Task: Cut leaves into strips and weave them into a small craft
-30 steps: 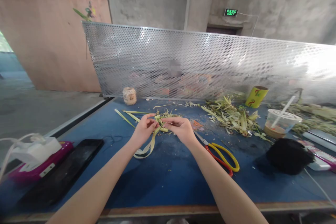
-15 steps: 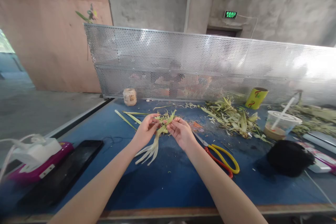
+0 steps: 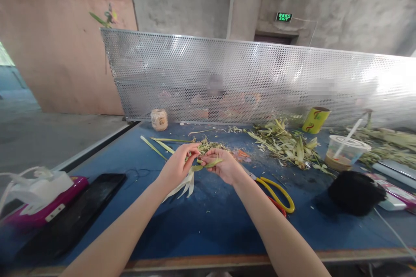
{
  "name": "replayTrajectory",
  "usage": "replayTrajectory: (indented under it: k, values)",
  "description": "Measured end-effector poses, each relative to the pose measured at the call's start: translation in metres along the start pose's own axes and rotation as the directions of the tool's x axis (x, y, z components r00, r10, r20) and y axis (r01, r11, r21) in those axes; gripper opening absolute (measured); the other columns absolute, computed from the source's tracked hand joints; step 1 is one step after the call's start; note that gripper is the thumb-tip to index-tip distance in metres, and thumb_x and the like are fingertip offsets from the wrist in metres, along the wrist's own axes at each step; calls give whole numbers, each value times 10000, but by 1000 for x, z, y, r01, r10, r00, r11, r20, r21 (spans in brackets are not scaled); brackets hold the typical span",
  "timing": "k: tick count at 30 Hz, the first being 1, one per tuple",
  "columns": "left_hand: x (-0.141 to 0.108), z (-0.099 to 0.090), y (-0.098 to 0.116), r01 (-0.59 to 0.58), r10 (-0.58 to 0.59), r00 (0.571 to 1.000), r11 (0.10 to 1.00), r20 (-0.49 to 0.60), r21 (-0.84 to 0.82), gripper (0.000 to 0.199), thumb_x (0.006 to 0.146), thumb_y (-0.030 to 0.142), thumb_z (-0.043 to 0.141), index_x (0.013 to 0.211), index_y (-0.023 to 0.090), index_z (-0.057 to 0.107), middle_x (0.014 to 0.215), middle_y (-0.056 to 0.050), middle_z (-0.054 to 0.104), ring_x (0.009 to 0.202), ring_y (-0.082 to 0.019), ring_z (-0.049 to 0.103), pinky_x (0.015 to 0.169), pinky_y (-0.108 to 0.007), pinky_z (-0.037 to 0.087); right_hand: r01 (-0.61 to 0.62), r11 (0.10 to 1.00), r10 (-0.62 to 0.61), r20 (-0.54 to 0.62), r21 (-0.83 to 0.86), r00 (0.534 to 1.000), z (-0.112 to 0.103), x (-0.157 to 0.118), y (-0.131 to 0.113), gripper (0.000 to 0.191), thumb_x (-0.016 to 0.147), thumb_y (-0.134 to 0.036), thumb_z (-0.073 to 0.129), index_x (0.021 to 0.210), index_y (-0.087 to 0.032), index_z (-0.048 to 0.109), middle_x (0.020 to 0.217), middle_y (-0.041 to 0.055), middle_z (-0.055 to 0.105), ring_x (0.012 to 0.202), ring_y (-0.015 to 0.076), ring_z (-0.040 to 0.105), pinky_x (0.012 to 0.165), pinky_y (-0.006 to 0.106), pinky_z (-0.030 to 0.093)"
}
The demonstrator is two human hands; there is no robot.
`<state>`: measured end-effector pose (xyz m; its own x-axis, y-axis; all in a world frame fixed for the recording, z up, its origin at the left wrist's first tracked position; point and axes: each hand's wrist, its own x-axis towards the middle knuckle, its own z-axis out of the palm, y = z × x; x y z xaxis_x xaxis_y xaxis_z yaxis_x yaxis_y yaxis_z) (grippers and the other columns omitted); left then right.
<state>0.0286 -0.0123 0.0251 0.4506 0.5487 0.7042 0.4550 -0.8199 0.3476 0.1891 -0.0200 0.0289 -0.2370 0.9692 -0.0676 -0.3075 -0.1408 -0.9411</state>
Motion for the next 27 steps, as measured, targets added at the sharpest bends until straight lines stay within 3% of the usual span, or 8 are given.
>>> replayTrajectory:
  k: [9, 19, 24, 27]
  values:
    - [2, 1, 0, 44, -41, 997, 998, 66, -43, 306, 842, 189, 352, 1137, 224, 430, 923, -52, 585, 938, -180, 512, 845, -346, 381, 15, 999, -11, 76, -47, 997, 0, -2, -2, 249, 502, -154, 750, 676, -123, 575, 611, 5, 628, 521, 77, 572, 467, 171, 424]
    - [1, 1, -2, 140, -133, 990, 971, 50, -195, 349, 822, 172, 380, 1169, 205, 370, 873, -34, 590, 842, -151, 531, 765, -295, 400, 18, 996, -16, 27, -82, 1000, -2, 0, 0, 244, 535, -186, 733, 699, -128, 561, 603, 11, 634, 518, 76, 576, 459, 164, 418]
    - [3, 5, -7, 247, -284, 958, 891, -44, -381, 495, 788, 228, 456, 1245, 194, 268, 882, -48, 591, 828, -153, 554, 659, -270, 430, 14, 998, -14, -5, -67, 1000, 1, -1, -1, 249, 536, -195, 733, 690, -135, 547, 626, 21, 645, 516, 75, 576, 456, 163, 416]
    - [4, 6, -8, 334, -394, 919, 809, -24, -484, 496, 785, 292, 461, 1235, 174, 289, 878, -68, 596, 794, -159, 571, 597, -260, 436, 25, 998, -24, 15, -66, 1000, 0, -1, -1, 261, 539, -204, 735, 702, -138, 542, 645, 21, 648, 518, 68, 575, 460, 156, 416]
